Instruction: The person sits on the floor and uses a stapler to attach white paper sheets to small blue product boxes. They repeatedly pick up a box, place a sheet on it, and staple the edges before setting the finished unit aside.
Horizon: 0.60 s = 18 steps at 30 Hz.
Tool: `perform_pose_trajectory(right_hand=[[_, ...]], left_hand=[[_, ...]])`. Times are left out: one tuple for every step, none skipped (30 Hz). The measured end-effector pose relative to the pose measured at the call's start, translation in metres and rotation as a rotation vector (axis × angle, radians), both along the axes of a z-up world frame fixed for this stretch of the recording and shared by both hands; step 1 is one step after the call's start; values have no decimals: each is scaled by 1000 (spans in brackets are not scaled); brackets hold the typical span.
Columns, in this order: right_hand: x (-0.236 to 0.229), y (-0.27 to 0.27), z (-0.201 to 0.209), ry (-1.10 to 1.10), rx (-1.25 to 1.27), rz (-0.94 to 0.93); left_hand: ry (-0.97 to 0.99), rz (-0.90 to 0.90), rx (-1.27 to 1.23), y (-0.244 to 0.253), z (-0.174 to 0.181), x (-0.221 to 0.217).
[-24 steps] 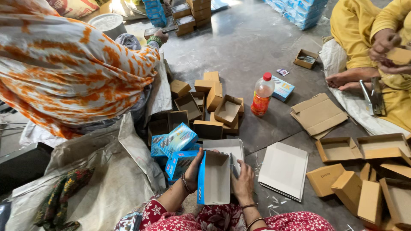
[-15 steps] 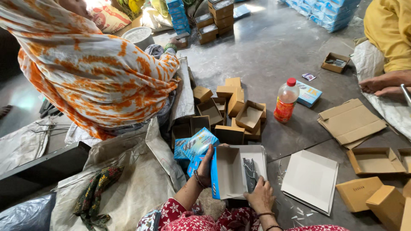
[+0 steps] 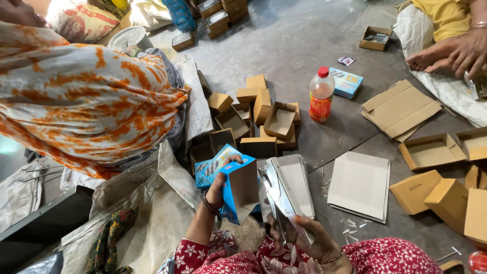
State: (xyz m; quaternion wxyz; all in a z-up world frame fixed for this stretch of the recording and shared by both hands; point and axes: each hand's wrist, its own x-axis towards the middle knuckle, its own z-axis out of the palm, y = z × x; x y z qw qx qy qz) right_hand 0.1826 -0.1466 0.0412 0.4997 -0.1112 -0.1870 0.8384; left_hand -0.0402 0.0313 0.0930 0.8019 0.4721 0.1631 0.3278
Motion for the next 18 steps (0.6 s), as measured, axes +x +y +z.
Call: perform_pose_trajectory(right_hand=[[-2,-1,1,-18,-1,12],[-4,-1,0,-36,-2,23],[-5,-2,-2,-54,-5,34],[-6,-2,-6,-62,-28,25],[-6,-1,-11,-71,-52,16],[-7,-1,-16,-80,-76,7],[-7,-1,-20,-73,-65,-3],[-7,-1,-25,-66,-53,-13],[-6,-2,-28,-58,-42,-21],[-6,-2,-31,-100,-110,-36],[-6,-3,-34,-143,-177,-49],[-6,-4,-35,-185,-245,-63],[-6,-6,-36,-381,24,-233],[-7,-9,-35,-572,298,-399],[-7,-11,-35,-757,579,-561],[-8,-9,-34,-599,257,-421],[-9,-7,-34,-432,-54,-273],[-11,-5,-33,-254,-357,-119]], left_hand=[[25,2,25,0,1,-1],[49,5,51,0,1,-2],[72,6,75,0,1,-3],[106,13,121,1,0,-3],[137,20,166,2,-1,-2],[168,27,212,4,-2,-2],[223,32,285,5,-3,-2],[278,37,358,5,-4,-1],[333,44,431,6,-5,-1],[367,33,474,7,-5,0],[401,24,517,7,-6,0],[434,14,561,7,-6,1],[453,12,582,7,-6,2],[473,10,603,6,-6,3],[492,9,624,6,-6,4],[507,4,642,5,-7,5],[522,-1,660,5,-8,6],[537,-6,678,5,-9,6]])
